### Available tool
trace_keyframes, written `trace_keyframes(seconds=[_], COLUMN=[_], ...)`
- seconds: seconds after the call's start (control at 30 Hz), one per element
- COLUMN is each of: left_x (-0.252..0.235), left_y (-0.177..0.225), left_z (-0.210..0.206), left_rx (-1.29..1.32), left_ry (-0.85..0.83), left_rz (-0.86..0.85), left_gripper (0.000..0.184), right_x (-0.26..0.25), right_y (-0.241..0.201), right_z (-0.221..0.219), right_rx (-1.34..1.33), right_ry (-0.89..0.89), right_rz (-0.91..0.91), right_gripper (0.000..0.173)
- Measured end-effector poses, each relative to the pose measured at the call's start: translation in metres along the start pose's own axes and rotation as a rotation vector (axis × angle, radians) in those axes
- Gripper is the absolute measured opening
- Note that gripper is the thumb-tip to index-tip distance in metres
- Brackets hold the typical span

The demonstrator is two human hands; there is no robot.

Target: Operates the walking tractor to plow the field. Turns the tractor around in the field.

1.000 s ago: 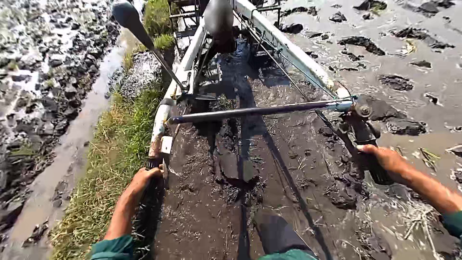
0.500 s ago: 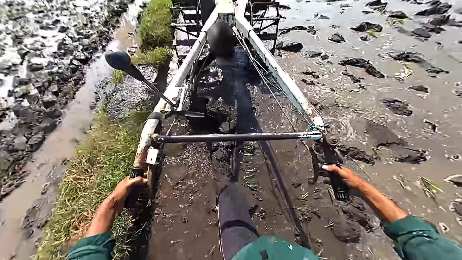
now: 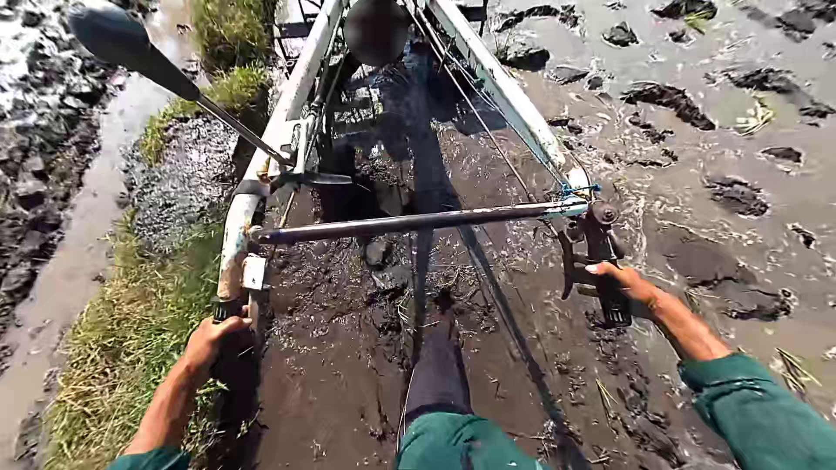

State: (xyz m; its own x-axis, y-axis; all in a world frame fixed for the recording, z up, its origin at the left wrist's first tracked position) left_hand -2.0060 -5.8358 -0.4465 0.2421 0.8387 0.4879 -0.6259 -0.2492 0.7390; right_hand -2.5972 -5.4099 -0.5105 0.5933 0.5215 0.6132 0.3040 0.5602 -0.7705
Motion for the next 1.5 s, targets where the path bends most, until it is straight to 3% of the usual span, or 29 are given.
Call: trace_keyframes(seconds=[0.1, 0.23, 0.37, 0.5, 0.63, 0.87, 1.13, 1.3, 1.5], left_x=[-0.041, -0.091, -0.140, -0.149, -0.176, -0.271, -0.387, -0.449, -0.521], left_y=[0.031, 0.104, 0.166, 0.227, 0.255, 0.336, 0.423, 0.492, 0.560], left_z=[-0.010, -0.025, -0.034, -0.103, -0.180, -0.172, -0.180, -0.190, -0.214], left_rx=[0.008, -0.069, -0.206, -0.116, 0.107, 0.032, 0.028, -0.421, -0.562], left_ry=[0.024, 0.051, 0.093, 0.041, -0.023, 0.062, 0.179, 0.447, 0.426], left_rz=[0.042, 0.058, 0.027, 0.028, 0.042, 0.160, 0.085, 0.103, 0.079], left_gripper=[0.031, 0.029, 0.027, 0.021, 0.022, 0.024, 0.026, 0.038, 0.044], right_x=[-0.044, -0.104, -0.161, -0.232, -0.310, -0.407, -0.523, -0.598, -0.686], right_y=[-0.028, -0.088, -0.150, -0.194, -0.226, -0.316, -0.414, -0.480, -0.540], right_z=[0.004, 0.006, 0.015, 0.094, 0.158, 0.131, 0.116, 0.116, 0.122], right_rx=[-0.025, -0.052, -0.033, 0.024, 0.076, 0.018, -0.007, 0.084, 0.131], right_ry=[-0.002, 0.060, 0.075, 0.129, 0.107, -0.040, -0.102, -0.070, -0.036], right_rz=[-0.027, 0.042, 0.053, 0.077, 0.060, 0.065, 0.055, 0.081, 0.104], right_gripper=[0.047, 0.053, 0.044, 0.041, 0.042, 0.041, 0.037, 0.037, 0.038])
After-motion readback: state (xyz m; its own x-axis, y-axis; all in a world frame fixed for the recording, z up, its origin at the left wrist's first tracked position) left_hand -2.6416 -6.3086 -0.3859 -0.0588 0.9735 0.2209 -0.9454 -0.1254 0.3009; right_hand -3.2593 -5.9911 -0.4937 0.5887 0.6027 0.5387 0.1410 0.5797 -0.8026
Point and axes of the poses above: each hand's wrist, its own x-axis away from the middle knuckle, its own z-axis out of the back of the hand, y = z × x, the point moved 6 cm from there along -x, towards the middle knuckle, and after that the axes turned 2 degrees about -x, right-handed, at the moved point
